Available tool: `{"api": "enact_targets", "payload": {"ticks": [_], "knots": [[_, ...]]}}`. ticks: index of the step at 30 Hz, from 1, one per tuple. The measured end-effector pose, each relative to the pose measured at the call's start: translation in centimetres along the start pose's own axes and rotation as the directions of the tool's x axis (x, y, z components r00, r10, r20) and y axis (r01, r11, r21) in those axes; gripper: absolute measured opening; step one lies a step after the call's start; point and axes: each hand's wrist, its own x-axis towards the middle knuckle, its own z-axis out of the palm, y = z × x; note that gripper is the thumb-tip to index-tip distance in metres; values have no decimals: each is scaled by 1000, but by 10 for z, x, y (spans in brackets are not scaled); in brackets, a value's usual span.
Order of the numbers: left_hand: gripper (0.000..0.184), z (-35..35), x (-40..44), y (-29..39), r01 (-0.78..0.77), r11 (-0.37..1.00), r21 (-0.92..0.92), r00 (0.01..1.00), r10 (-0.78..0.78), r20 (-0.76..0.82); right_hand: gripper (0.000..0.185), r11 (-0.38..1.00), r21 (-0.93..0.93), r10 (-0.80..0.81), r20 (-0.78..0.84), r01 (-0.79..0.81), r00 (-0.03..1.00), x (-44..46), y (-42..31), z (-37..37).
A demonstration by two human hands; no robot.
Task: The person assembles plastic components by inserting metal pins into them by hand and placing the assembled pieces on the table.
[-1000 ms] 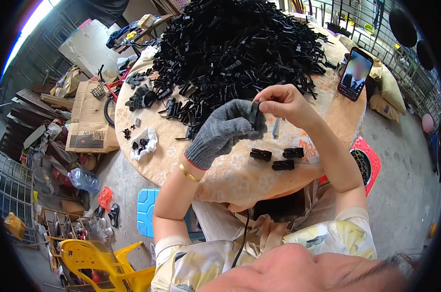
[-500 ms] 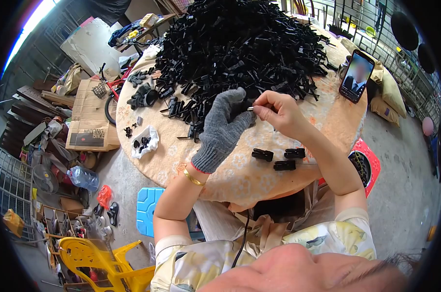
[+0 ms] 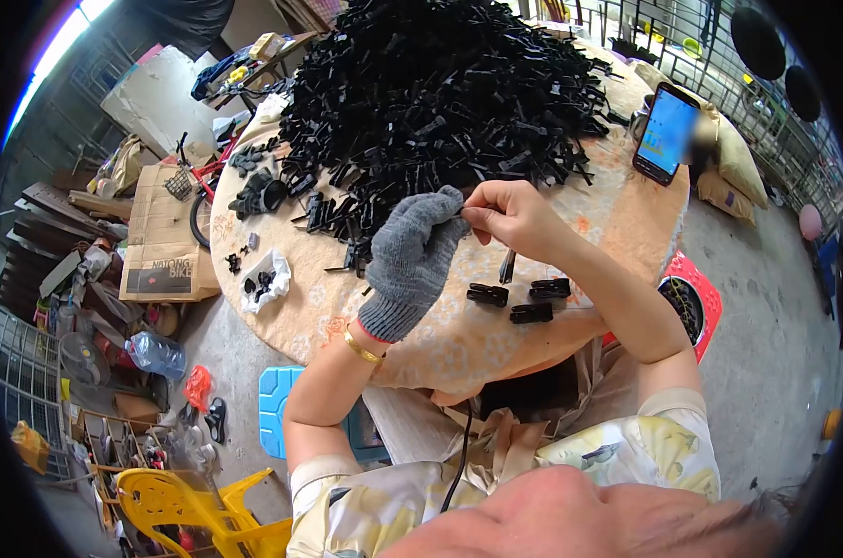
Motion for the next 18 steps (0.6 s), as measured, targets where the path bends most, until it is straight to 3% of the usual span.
{"api": "enact_targets", "payload": {"ticks": [2,3,4,5,6,7,8,9,10,12,13,14,16,17,18], "knots": [[21,3,3,2,-26,999,33,999,25,19,10,1000,9,-19,95,18,995,6,2,-10],[23,8,2,4,234,951,-201,972,-226,61,11,999,-36,1,123,4,992,7,-5,-19],[25,12,2,6,469,785,-404,881,-447,155,13,985,-165,-42,66,53,997,9,-3,-30],[29,15,2,6,486,684,-545,871,-430,237,12,978,-200,-64,-43,54,997,11,-4,-41],[29,15,-1,5,486,683,-545,871,-431,235,11,971,-235,-88,-151,51,985,12,-5,-50],[28,16,-6,3,495,760,-421,856,-345,384,11,970,-237,-88,-151,50,985,13,-3,-56],[28,16,-9,2,471,832,-294,804,-267,531,11,957,-280,-125,-157,77,980,14,1,-61],[25,11,-4,11,348,937,-41,733,-245,635,11,941,-324,-163,-163,103,973,15,6,-63],[23,10,-3,15,268,963,17,640,-191,744,16,839,-522,-257,-132,153,957,16,13,-62],[24,6,2,25,1,1000,-20,618,15,786,19,678,-724,-289,-104,126,952,15,19,-52],[24,8,1,21,2,1000,-23,617,17,787,18,664,-742,-285,-141,89,948,13,14,-43],[25,11,-2,14,74,990,-117,627,45,778,18,664,-743,-282,-141,87,949,15,18,-40],[27,12,-5,13,151,966,-211,638,68,767,13,468,-884,-374,-208,-10,904,19,34,-36],[28,12,-6,16,364,904,-223,692,-102,715,12,381,-922,-291,-193,-72,937,21,40,-38],[30,12,-6,19,553,795,-251,699,-277,659,12,380,-922,-289,-192,-72,938,22,41,-39]]}}
